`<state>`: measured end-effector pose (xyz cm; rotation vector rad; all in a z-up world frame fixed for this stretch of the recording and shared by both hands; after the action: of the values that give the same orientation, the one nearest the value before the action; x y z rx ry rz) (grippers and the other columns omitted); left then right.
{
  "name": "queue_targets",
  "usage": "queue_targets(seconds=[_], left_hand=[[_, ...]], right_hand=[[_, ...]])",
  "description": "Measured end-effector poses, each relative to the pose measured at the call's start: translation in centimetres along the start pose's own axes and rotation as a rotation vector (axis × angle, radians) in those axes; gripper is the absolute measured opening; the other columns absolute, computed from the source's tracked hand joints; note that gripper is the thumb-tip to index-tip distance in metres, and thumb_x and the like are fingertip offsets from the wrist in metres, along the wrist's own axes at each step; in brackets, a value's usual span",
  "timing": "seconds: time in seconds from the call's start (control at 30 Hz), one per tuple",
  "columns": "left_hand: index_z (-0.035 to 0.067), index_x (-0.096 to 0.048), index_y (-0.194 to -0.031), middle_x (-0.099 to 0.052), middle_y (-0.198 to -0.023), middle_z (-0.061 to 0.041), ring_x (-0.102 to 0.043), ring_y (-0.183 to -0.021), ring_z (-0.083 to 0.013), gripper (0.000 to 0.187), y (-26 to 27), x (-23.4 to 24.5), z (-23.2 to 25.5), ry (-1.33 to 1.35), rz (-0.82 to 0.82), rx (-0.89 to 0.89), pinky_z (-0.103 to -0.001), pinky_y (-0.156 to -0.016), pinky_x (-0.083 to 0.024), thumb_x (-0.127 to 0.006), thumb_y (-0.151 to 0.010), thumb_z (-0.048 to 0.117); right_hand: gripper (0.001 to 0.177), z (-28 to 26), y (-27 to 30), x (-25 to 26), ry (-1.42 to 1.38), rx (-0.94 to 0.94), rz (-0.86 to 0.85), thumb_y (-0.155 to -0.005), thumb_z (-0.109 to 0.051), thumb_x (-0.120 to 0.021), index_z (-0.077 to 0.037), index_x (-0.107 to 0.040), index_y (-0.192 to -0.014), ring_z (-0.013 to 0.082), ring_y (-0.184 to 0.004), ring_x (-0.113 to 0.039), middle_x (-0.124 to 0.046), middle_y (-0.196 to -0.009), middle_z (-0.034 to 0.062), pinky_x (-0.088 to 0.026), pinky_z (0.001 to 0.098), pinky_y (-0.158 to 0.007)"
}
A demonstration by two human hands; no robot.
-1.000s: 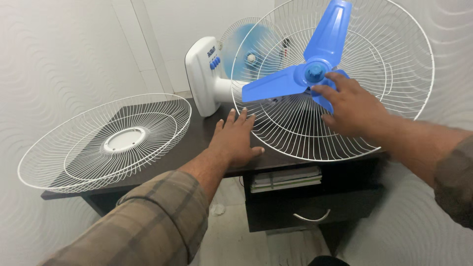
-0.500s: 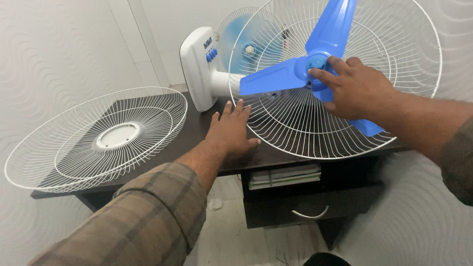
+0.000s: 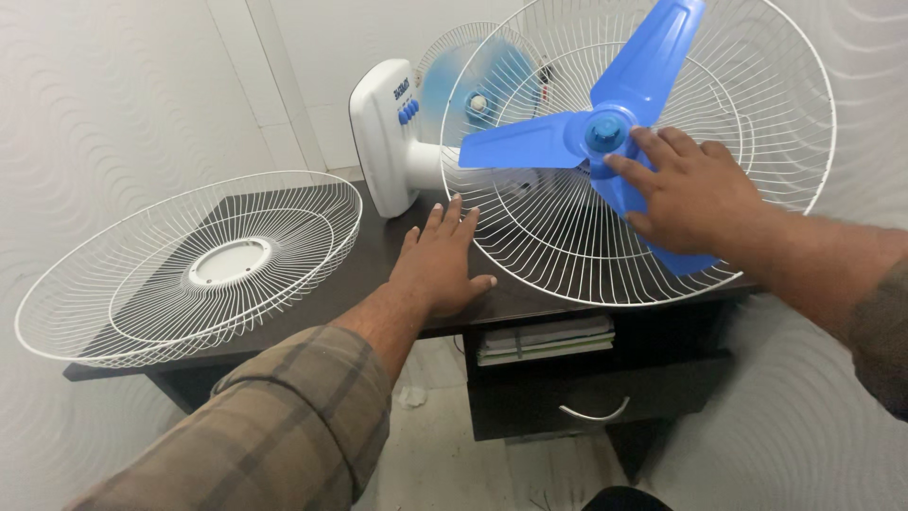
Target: The person assembles a table fan by attaching the front wire cage to the fan body and securing the blue fan blades with a central nut. The person uses a screwdriver to tighten the nut and then attaches the rear wire cage to complete the assembly.
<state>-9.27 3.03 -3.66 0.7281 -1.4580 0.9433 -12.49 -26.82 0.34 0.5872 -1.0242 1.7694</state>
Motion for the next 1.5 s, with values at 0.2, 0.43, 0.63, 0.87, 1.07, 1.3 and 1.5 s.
queue_targets(seconds=[0.2, 0.43, 0.63, 0.87, 1.07, 1.3, 1.5], left_hand=[[0.019, -0.013, -0.163, -0.003, -0.172, -0.013, -0.004, -0.159, -0.0319, 0.102, 1.8, -0.1, -1.0, 0.026, 0.038, 0.014, -0.056, -0.124, -0.018, -0.073, -0.087, 0.05], [0.014, -0.014, -0.162, -0.004, -0.17, -0.016, -0.006, -0.157, -0.0338, 0.101, 5.0, -0.9, -3.4, 0.02, 0.037, 0.067, -0.055, -0.123, -0.019, -0.072, -0.088, 0.05], [0.011, -0.025, -0.159, -0.026, -0.165, -0.018, -0.023, -0.154, -0.035, 0.089, 8.0, -1.3, -5.6, 0.063, 0.108, 0.119, -0.049, -0.123, -0.025, -0.069, -0.092, 0.049], [0.013, -0.06, -0.14, -0.062, -0.139, -0.011, -0.055, -0.133, -0.0294, 0.055, 10.3, -0.5, -6.4, 0.216, 0.093, 0.307, -0.045, -0.112, -0.045, -0.069, -0.092, 0.038], [0.013, -0.068, -0.129, -0.068, -0.119, -0.014, -0.059, -0.118, -0.035, 0.045, 10.4, -0.3, -6.1, 0.213, 0.205, 0.246, -0.048, -0.101, -0.048, -0.073, -0.09, 0.034], [0.014, -0.077, -0.116, -0.073, -0.111, -0.013, -0.067, -0.109, -0.0337, 0.031, 10.1, -0.9, -5.5, 0.3, 0.196, 0.361, -0.046, -0.097, -0.054, -0.071, -0.091, 0.032], [0.006, -0.079, -0.102, -0.073, -0.102, -0.015, -0.069, -0.095, -0.0357, 0.024, 9.7, -1.8, -5.1, 0.336, 0.429, 0.35, -0.047, -0.086, -0.055, -0.074, -0.086, 0.023]], right_hand=[[0.075, -2.8, 3.4, 0.0, -0.051, -0.051, 0.111, -0.084, -0.055, -0.065, -0.028, -0.045, -0.151, 0.0303, -0.152, -0.027, -0.03, -0.165, 0.011, -0.028, 0.0558, -0.115], [0.046, -7.1, 4.3, 0.9, -0.328, 0.046, 0.223, -0.085, -0.052, -0.064, -0.023, -0.07, -0.121, 0.0265, -0.137, -0.05, -0.06, -0.142, 0.0055, -0.04, 0.0492, -0.111], [0.048, -9.8, 4.1, 2.6, -0.515, 0.046, -0.04, -0.094, -0.059, -0.059, -0.018, -0.075, -0.113, 0.0253, -0.114, -0.065, -0.072, -0.114, 0.0054, -0.051, 0.0461, -0.098], [0.047, -13.0, 4.1, 4.0, -0.571, 0.114, 0.035, -0.092, -0.053, -0.063, -0.014, -0.071, -0.115, 0.0262, -0.112, -0.065, -0.07, -0.116, 0.006, -0.051, 0.0438, -0.098], [0.048, -14.3, 3.3, 3.8, -0.567, 0.166, 0.14, -0.088, -0.043, -0.07, -0.009, -0.068, -0.122, 0.0284, -0.121, -0.058, -0.065, -0.123, 0.0109, -0.045, 0.045, -0.104], [0.029, -16.3, 4.2, 3.8, -0.769, 0.428, 0.214, -0.091, -0.025, -0.068, -0.008, -0.07, -0.114, 0.025, -0.117, -0.064, -0.067, -0.121, 0.0073, -0.051, 0.0391, -0.102], [0.043, -17.6, 2.9, 3.8, -1.065, 0.136, -0.267, -0.092, -0.021, -0.067, -0.013, -0.061, -0.134, 0.0193, -0.111, -0.071, -0.067, -0.125, 0.0067, -0.056, 0.0346, -0.099]])
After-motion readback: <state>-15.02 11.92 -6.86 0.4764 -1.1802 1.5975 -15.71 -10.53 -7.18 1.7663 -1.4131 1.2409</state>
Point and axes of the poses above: each hand's wrist, its own y-axis away from the middle knuckle, its own x-axis out of the back of the hand, z = x × y, the point moved 2 cm from there along -y, towards the middle knuckle
